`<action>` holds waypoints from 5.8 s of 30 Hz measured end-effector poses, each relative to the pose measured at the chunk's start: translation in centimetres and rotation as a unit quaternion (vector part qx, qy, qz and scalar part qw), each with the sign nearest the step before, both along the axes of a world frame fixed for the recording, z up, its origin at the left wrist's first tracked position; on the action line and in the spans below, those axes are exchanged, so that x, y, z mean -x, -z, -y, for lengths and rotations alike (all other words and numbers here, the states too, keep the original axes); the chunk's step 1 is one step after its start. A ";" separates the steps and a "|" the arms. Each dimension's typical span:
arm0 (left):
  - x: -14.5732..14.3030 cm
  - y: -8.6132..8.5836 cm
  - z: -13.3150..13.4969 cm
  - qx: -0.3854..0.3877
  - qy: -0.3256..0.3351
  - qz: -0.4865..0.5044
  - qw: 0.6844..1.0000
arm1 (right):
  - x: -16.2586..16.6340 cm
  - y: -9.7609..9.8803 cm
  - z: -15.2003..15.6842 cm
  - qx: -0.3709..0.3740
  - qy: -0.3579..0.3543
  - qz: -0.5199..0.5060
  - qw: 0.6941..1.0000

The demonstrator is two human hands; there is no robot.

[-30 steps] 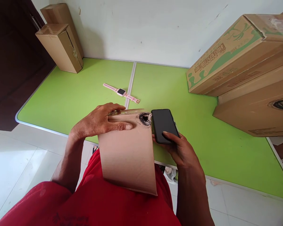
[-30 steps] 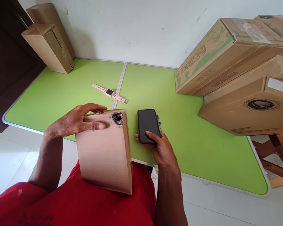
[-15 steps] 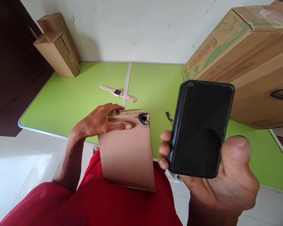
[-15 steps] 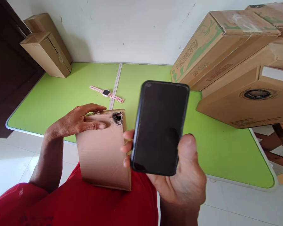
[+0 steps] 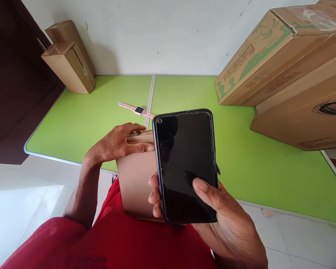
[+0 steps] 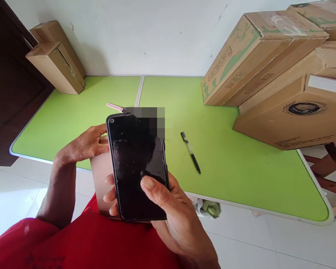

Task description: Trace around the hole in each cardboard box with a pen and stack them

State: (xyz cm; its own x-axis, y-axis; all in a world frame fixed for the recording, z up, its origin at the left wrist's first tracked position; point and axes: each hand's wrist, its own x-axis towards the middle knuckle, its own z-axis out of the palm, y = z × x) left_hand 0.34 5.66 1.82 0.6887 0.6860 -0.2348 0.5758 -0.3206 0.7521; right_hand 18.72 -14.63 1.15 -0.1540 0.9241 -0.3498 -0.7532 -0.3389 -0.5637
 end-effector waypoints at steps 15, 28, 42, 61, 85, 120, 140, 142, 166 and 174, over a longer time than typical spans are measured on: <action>0.4 0.5 -0.6 -0.009 0.005 0.010 1.000 | 0.4 1.6 -1.0 -0.031 0.015 -0.060 0.998; 0.5 0.8 -0.7 -0.019 0.002 0.004 1.000 | 0.3 1.3 -0.9 -0.009 0.040 -0.107 0.993; 0.2 0.7 -0.5 -0.032 0.003 -0.001 0.999 | -0.3 1.5 -0.4 -0.037 0.030 -0.103 0.994; 0.4 0.8 -0.5 -0.027 -0.003 0.002 1.000 | 0.3 0.8 -0.1 -0.011 0.018 -0.089 0.996; 0.5 0.9 -0.6 -0.017 -0.011 0.003 1.000 | 0.2 1.7 -0.3 -0.026 0.018 -0.108 0.994; 0.9 1.0 -0.5 0.006 -0.020 0.025 0.999 | 0.2 0.1 -0.2 0.014 0.016 -0.043 0.999; 1.1 1.0 -0.4 -0.009 -0.031 0.010 0.999 | -7.1 14.5 -4.6 0.128 0.275 0.371 0.877; 1.0 0.9 -0.4 -0.007 -0.034 0.014 0.999 | -7.1 15.0 -4.8 0.122 0.257 0.395 0.874; 4.0 6.7 3.9 0.132 -0.137 0.211 0.959 | -1.9 8.0 -1.3 -0.031 -0.024 0.522 0.852; 6.8 7.4 8.0 -0.033 -0.316 0.231 0.920 | 2.5 6.5 -6.5 -0.165 -0.073 0.545 0.819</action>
State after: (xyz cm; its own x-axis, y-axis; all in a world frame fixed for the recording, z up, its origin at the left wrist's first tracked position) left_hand -6.51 -2.37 -5.53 0.1633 0.9858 0.0393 0.2876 -0.0857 0.9539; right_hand 16.27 -8.15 -5.36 -0.0346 0.9955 -0.0879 0.2929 -0.0740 -0.9533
